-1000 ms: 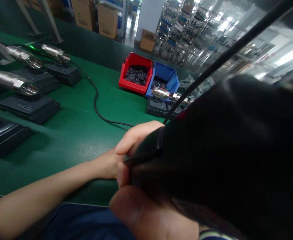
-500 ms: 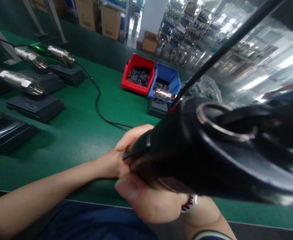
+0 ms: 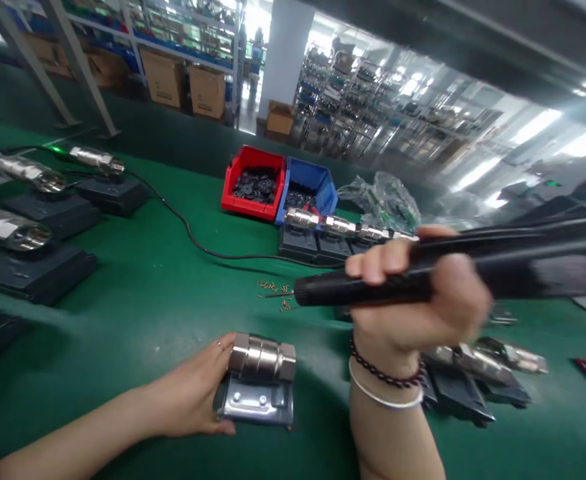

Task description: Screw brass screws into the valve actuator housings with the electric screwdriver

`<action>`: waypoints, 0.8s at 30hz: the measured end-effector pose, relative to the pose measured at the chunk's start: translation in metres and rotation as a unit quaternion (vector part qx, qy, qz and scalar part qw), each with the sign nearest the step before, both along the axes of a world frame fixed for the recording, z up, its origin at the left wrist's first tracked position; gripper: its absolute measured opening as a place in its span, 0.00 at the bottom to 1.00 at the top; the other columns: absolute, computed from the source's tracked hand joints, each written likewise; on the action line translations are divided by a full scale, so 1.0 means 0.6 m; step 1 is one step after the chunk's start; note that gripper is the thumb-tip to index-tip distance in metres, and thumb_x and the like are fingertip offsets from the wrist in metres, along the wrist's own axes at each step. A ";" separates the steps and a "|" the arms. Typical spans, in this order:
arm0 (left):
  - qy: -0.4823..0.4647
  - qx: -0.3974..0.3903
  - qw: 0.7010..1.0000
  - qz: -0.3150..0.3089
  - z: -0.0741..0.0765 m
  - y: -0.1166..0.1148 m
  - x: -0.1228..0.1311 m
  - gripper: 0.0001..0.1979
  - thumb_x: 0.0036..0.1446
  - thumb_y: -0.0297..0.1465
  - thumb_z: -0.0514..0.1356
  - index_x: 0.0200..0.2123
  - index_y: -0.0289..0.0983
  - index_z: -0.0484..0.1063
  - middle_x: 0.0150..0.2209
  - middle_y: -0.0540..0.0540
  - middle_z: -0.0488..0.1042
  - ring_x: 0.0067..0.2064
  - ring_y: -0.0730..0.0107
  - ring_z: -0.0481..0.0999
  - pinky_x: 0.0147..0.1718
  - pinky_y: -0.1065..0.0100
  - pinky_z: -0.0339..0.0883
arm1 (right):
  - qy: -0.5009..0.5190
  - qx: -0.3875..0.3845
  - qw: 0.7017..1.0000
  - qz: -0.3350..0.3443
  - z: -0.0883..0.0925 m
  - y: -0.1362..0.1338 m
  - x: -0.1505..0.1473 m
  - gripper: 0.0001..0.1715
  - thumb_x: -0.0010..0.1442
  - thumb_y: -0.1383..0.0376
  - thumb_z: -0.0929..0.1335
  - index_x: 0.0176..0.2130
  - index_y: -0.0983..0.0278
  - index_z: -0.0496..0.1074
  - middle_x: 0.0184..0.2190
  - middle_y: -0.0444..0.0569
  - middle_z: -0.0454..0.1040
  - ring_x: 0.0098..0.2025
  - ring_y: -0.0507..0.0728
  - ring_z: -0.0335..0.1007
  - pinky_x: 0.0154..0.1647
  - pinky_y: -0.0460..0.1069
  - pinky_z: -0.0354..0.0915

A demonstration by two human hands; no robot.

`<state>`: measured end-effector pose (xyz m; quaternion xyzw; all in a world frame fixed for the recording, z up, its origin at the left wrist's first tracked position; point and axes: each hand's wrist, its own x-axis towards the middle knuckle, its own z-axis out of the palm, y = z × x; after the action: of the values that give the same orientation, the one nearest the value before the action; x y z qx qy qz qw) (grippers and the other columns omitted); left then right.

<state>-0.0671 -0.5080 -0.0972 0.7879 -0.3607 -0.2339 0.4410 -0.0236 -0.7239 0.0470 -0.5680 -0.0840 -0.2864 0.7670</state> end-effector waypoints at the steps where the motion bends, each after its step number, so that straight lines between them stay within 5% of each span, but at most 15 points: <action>1: 0.014 -0.008 1.000 -0.005 0.004 0.005 0.004 0.43 0.33 0.28 0.66 0.55 0.33 0.54 0.56 0.35 0.58 0.57 0.50 0.57 0.57 0.52 0.53 | -0.015 0.013 1.000 0.004 -0.019 0.009 0.015 0.12 0.45 0.60 0.69 0.32 0.62 0.69 0.17 0.39 0.60 0.17 0.47 0.55 0.19 0.44 0.58; 6: 0.069 -0.035 0.997 -0.011 0.025 0.031 0.031 0.37 0.38 0.17 0.51 0.55 0.43 0.58 0.56 0.47 0.62 0.57 0.63 0.59 0.57 0.59 0.53 | 0.030 -0.010 0.999 0.038 -0.109 0.052 0.067 0.12 0.48 0.63 0.69 0.35 0.63 0.67 0.17 0.40 0.65 0.18 0.51 0.61 0.21 0.47 0.61; 9: 0.046 -0.007 0.995 0.085 0.022 0.034 0.047 0.27 0.43 0.18 0.49 0.48 0.41 0.68 0.48 0.48 0.70 0.51 0.65 0.67 0.53 0.59 0.60 | 0.034 -0.017 0.999 0.036 -0.125 0.057 0.073 0.13 0.49 0.63 0.70 0.36 0.64 0.66 0.18 0.41 0.66 0.18 0.51 0.62 0.22 0.47 0.62; 14: -0.121 0.017 0.956 0.265 -0.010 0.024 0.064 0.08 0.55 0.30 0.55 0.37 0.37 0.72 0.35 0.46 0.76 0.37 0.66 0.75 0.39 0.64 0.70 | 0.046 0.031 0.996 0.072 -0.101 0.060 0.057 0.12 0.49 0.63 0.68 0.36 0.64 0.66 0.18 0.40 0.64 0.18 0.50 0.61 0.21 0.46 0.61; 17: -0.232 -0.022 0.935 0.268 -0.027 0.018 0.066 0.10 0.56 0.33 0.57 0.40 0.35 0.71 0.35 0.44 0.76 0.36 0.66 0.75 0.36 0.65 0.71 | 0.054 0.068 0.993 0.085 -0.079 0.066 0.042 0.12 0.49 0.62 0.68 0.35 0.64 0.66 0.18 0.40 0.63 0.18 0.49 0.58 0.20 0.45 0.61; 24: -0.240 -0.049 0.938 0.244 -0.022 0.005 0.058 0.07 0.54 0.33 0.59 0.35 0.37 0.73 0.30 0.50 0.77 0.31 0.74 0.75 0.33 0.72 0.69 | 0.081 0.078 0.988 0.108 -0.058 0.073 0.019 0.14 0.48 0.61 0.70 0.35 0.63 0.68 0.18 0.41 0.62 0.18 0.49 0.58 0.22 0.46 0.61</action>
<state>-0.0324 -0.5050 -0.1104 0.8619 -0.2636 0.0951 0.4225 -0.0123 -0.6804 0.0120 -0.5150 -0.0598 -0.1606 0.8399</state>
